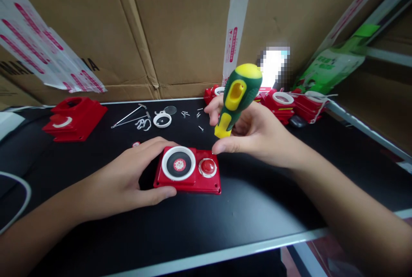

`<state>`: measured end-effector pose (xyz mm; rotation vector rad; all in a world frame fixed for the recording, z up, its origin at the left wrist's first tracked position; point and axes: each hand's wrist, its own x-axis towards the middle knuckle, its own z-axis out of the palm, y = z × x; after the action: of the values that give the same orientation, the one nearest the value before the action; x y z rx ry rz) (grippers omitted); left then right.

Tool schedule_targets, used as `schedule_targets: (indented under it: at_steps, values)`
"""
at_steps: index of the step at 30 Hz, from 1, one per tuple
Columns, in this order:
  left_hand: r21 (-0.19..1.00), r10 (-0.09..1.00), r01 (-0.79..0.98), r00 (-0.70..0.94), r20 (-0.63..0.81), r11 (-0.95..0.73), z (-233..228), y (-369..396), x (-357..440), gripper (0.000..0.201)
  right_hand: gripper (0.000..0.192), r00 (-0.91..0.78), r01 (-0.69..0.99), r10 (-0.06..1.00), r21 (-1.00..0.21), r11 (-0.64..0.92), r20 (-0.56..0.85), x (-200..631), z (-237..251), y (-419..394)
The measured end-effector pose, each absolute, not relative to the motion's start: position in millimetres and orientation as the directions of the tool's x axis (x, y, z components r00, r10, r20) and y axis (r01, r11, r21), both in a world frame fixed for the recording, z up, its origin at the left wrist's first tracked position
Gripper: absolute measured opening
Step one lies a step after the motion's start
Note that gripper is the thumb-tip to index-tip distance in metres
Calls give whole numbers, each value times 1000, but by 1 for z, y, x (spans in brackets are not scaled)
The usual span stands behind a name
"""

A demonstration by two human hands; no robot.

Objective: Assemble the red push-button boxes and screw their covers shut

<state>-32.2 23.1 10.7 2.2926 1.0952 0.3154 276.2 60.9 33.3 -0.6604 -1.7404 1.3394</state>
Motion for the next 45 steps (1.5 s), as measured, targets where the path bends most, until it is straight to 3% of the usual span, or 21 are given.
schedule_targets:
  at_steps: [4,8,15,19,30,39,45]
  values:
    - [590,772,635,635,-32,-498,12,23,-33,56,45,-639,30,743,-958,285,200,290,45,60]
    - [595,775,637,631,-38,-490,12,23,-32,58,39,-698,3,688,-960,278,197,296,51,60]
    - [609,775,630,631,-40,-482,12,22,-32,56,23,-634,44,743,-949,312,215,292,47,63]
    - [603,773,631,634,-38,-488,12,22,-32,57,38,-569,62,787,-942,329,238,286,40,63]
    - [588,772,643,634,-50,-490,13,21,-34,56,63,-629,50,746,-946,320,220,294,44,61]
    - [581,777,648,628,-42,-493,11,23,-34,56,21,-706,24,670,-937,348,231,301,54,59]
    - [572,767,634,642,-14,-520,11,22,-34,55,24,-632,67,736,-930,361,240,295,47,60]
